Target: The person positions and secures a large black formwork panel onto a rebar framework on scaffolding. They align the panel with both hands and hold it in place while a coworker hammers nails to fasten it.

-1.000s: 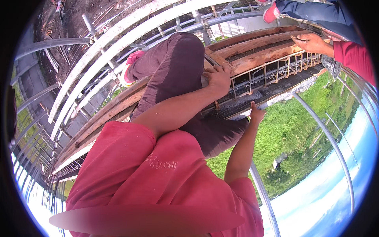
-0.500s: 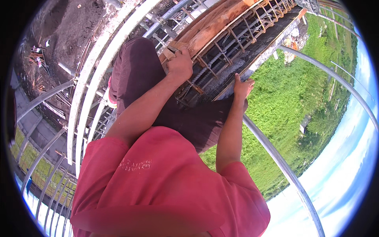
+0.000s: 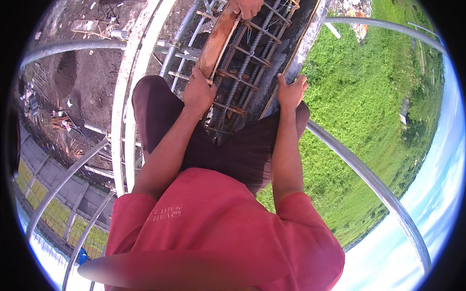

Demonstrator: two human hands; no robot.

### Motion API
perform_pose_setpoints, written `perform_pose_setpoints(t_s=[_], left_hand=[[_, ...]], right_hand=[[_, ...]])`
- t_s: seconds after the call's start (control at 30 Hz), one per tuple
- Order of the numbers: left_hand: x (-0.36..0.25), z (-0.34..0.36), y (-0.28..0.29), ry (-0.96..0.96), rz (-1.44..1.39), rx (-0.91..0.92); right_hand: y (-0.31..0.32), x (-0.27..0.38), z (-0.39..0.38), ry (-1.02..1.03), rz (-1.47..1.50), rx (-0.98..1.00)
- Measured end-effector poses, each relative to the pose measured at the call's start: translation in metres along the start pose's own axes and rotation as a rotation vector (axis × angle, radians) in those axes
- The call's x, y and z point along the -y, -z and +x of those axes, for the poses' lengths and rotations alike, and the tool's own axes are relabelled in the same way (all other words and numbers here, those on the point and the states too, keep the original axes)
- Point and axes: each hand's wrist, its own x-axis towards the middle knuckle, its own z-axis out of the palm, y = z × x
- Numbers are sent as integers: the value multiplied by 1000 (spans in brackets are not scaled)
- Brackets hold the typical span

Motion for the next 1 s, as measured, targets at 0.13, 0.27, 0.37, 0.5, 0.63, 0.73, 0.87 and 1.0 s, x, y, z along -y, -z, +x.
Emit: perform_pose_setpoints(t_s=[0.13,0.27,0.37,0.5,0.63,0.73,0.87,1.0], left_hand=[[-1,-4,1,-19,-30,2],[-6,-4,8,-88,-23,-49],[-5,-2,10,-86,-34,-16],[0,0,4,-115,-28,-38],[4,0,1,-103,-33,-16],[2,-1,3,-84,13,-27],[1,-5,8,-116,-17,-24],[-4,-2,8,-77,10,-36]], right_hand=[[3,3,-2,-53,50,-3],[10,10,-4,-104,57,36],[13,12,-6,-138,97,51],[13,8,-7,-105,151,40],[13,4,-5,-86,175,23],[14,3,-5,-84,222,19],[13,1,-6,-72,237,3],[11,-2,-3,-64,220,-21]])
